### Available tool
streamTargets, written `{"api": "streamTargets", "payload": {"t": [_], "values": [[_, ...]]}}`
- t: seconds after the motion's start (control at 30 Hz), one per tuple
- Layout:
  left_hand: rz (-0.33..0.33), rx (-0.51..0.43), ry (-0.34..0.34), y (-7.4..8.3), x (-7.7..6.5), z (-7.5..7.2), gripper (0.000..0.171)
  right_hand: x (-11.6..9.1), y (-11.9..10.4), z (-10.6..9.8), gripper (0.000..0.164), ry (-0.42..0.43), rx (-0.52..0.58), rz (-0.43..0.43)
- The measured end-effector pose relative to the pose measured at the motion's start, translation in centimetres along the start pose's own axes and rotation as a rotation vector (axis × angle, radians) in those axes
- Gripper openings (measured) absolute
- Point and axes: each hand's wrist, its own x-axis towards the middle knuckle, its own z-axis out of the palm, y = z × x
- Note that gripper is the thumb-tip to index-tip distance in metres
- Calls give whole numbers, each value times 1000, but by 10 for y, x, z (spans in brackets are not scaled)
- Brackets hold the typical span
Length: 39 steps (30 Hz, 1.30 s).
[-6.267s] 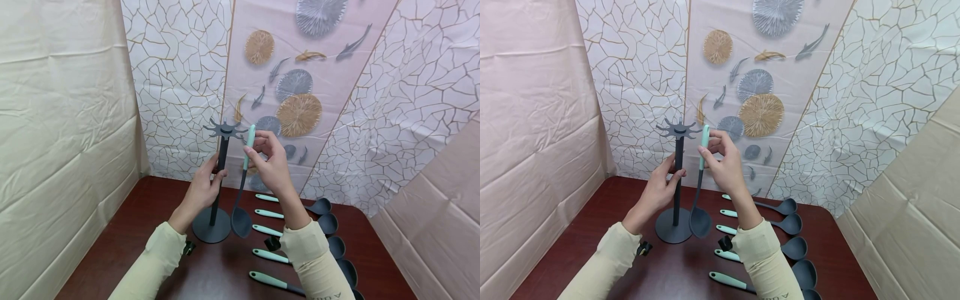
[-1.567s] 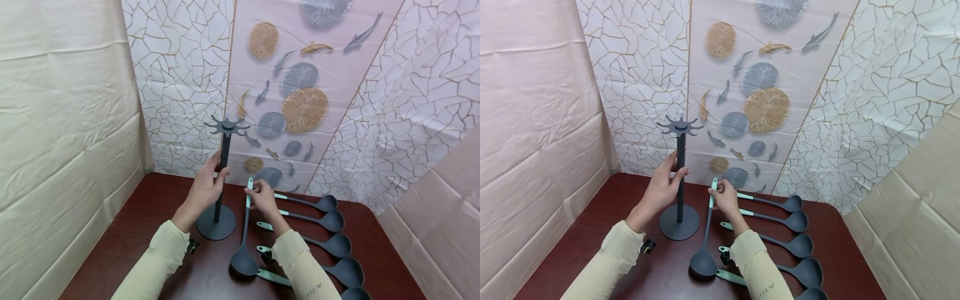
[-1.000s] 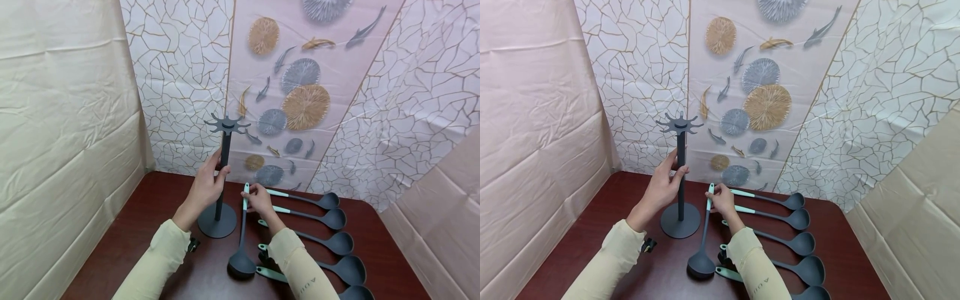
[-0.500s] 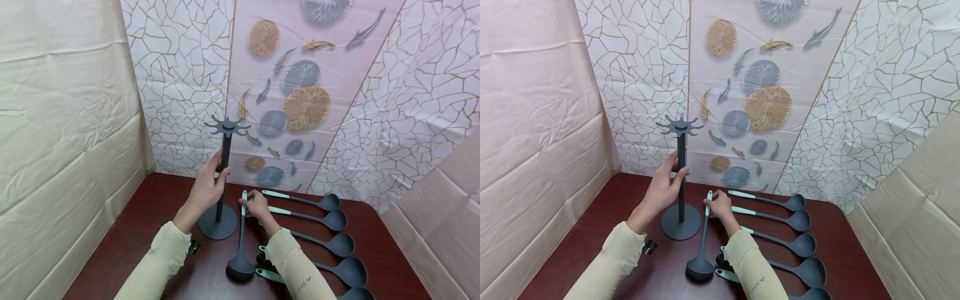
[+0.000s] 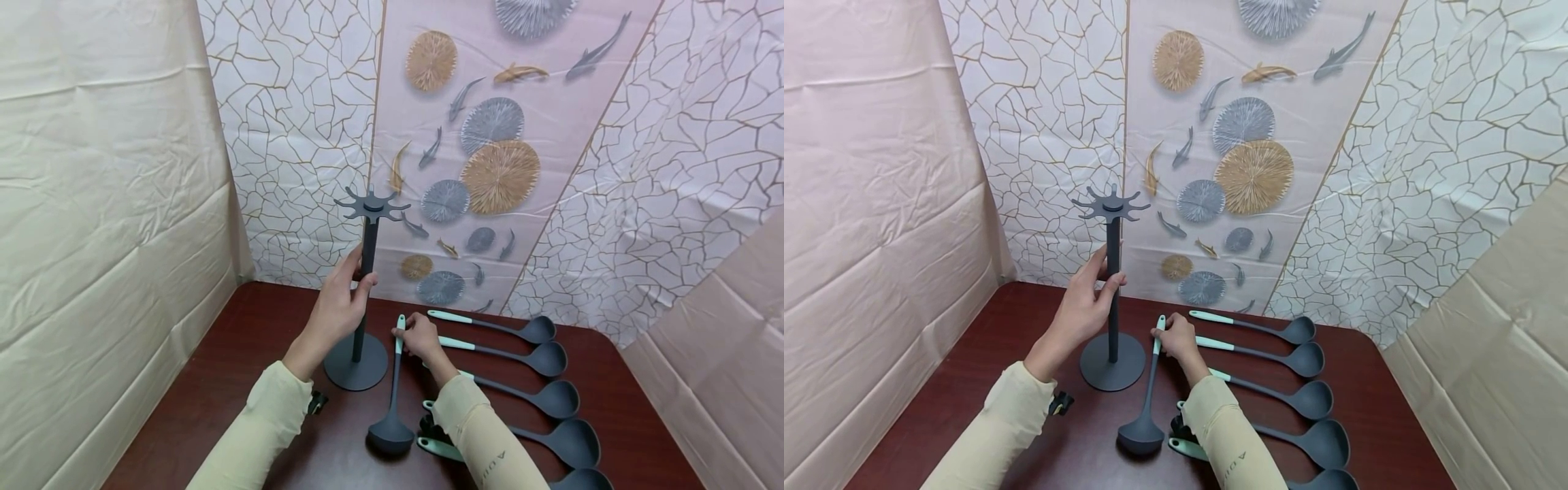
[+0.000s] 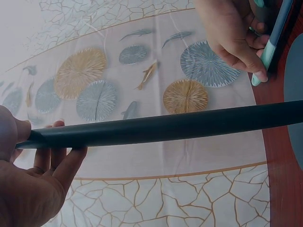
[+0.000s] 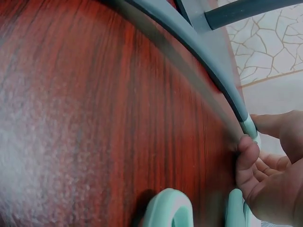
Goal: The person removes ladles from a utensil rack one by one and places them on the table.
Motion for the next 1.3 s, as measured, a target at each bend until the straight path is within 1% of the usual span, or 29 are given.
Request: {"api": "streamTargets", "payload": {"t": [0.3,0.53,0.77,1.1,1.3], "values": [[6,2,3,0,0,3,53,0,-1,-5,30,-2,-67,13],[2,3,-5,-1,2,4,54,-2,-1,-5,28,-15,-69,5],[-15,-1,-6,-2,1,4,55,-5,-1,-5,27,-26,-74,-11],[6,4,9,-3,4,5,55,-5,-1,-9,25,-26,-63,-27],[-2,2,8,-5,5,7,55,-4,2,-8,26,-34,-67,-20]]}}
